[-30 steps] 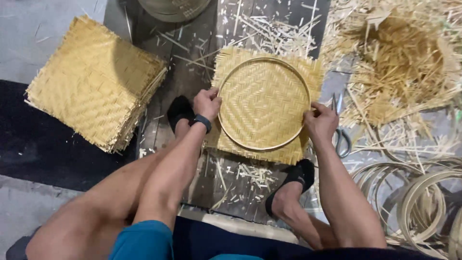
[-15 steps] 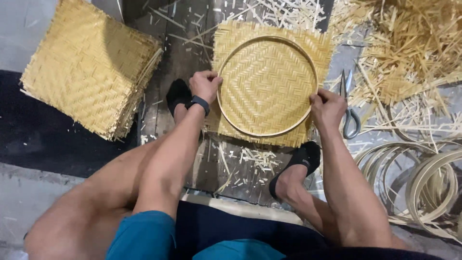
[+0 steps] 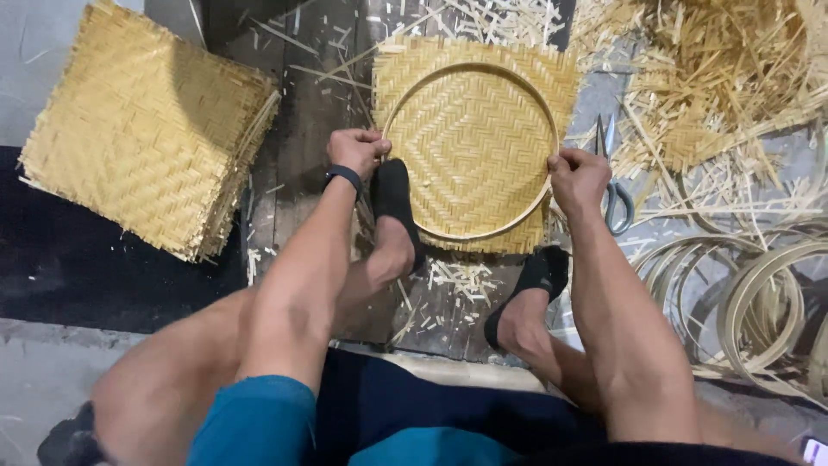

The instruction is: Assembling a circular bamboo basket by fitting a woven base into a rim using a wooden mold and trimming the edges with scissors.

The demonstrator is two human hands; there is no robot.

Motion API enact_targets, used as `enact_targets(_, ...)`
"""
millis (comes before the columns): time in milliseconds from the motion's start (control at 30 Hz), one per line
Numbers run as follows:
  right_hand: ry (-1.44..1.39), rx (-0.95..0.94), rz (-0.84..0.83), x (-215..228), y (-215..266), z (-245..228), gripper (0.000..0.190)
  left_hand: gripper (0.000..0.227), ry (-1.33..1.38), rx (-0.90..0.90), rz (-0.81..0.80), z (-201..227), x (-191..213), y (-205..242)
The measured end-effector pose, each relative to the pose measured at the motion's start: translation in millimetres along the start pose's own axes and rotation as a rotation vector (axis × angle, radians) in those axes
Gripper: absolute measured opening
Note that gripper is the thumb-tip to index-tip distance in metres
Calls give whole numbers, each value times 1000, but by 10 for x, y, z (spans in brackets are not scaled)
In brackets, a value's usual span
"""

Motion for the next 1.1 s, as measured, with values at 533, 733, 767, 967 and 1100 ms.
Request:
enact_targets(533,-90,-105,-141,-162,-221,339,18,20,51,99,-118,70,-62,-139)
enact_targets(733,-9,-97,-69,-52,-86,281,21,18,180,203,-226,-241,-183,-138)
enact_targets(767,27,-61,-73,-50,-114,260,21,18,140,139,-233,-173,-185,-204)
enact_targets(967,15,-19,-129,-37,-148,190,22,19,67,130,-237,-296,-169,-287)
enact_targets(1100,293,370,-23,-9,215,-865,54,30,-544,-242,-200,747,-76,-212)
Point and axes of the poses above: each hand's wrist, its own y-axis away from the middle knuckle, its own x-axis out of the back of the hand, z = x × y, the point moved 8 cm from there along -y, towards the middle knuckle, and after that the axes turned 1 degree about y, right-handed, at the moved point
